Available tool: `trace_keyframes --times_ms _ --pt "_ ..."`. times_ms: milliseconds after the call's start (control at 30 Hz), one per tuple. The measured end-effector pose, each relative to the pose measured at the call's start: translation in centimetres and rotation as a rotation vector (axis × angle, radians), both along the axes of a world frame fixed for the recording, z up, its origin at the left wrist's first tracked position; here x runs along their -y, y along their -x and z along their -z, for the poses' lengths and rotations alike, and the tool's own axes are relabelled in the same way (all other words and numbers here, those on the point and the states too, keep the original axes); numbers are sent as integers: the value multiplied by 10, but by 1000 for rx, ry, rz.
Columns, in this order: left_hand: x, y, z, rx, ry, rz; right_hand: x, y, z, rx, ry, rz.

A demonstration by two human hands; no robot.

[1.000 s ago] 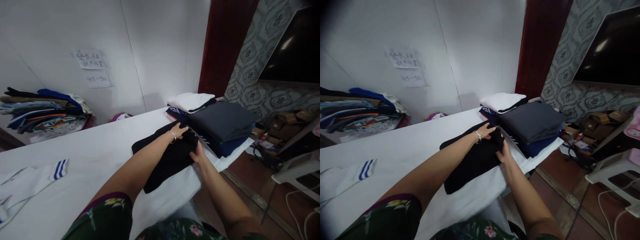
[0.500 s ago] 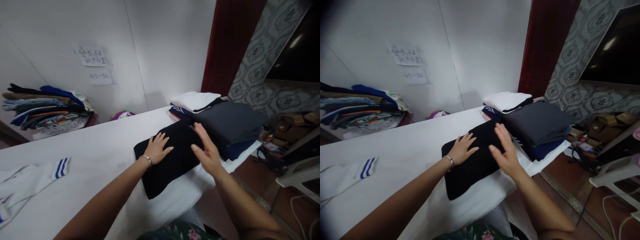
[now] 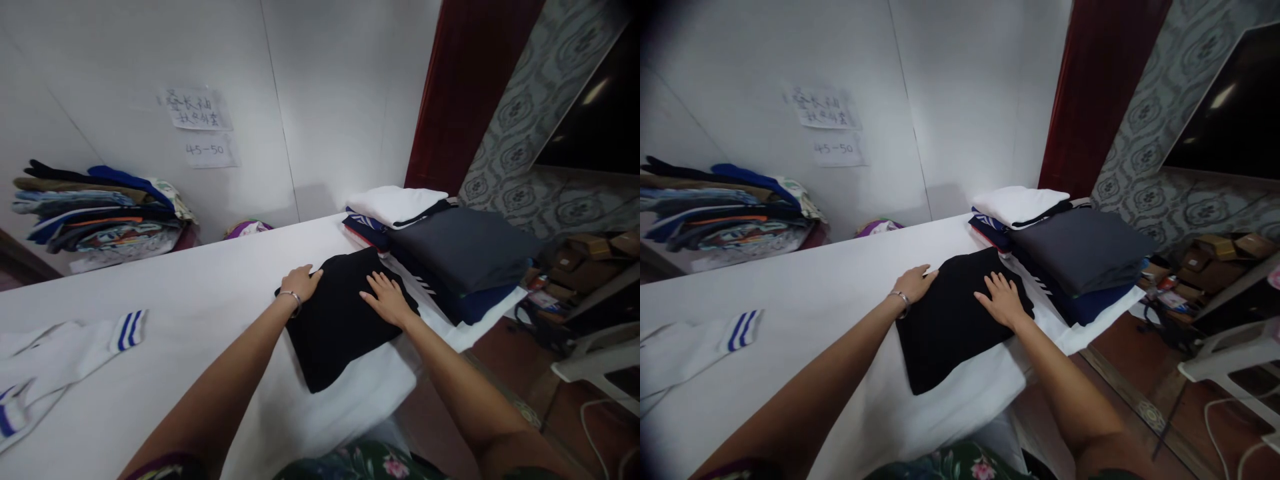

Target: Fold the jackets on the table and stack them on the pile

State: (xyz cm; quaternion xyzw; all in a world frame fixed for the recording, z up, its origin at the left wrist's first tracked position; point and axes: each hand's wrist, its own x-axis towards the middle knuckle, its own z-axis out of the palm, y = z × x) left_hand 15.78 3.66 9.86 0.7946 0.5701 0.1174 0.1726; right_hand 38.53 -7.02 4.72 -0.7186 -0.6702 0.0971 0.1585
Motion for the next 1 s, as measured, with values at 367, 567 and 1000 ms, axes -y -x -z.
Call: trace_keyframes --times_ms 367,567,1000 --pt "-27 15 20 45 72 -107 -1 -1 -1 -3 20 9" --pt "-30 19 35 16 127 -123 -8 -2 -18 -30 80 -35" --pt "-44 -26 -2 54 215 121 -121 14 -64 124 54 -305"
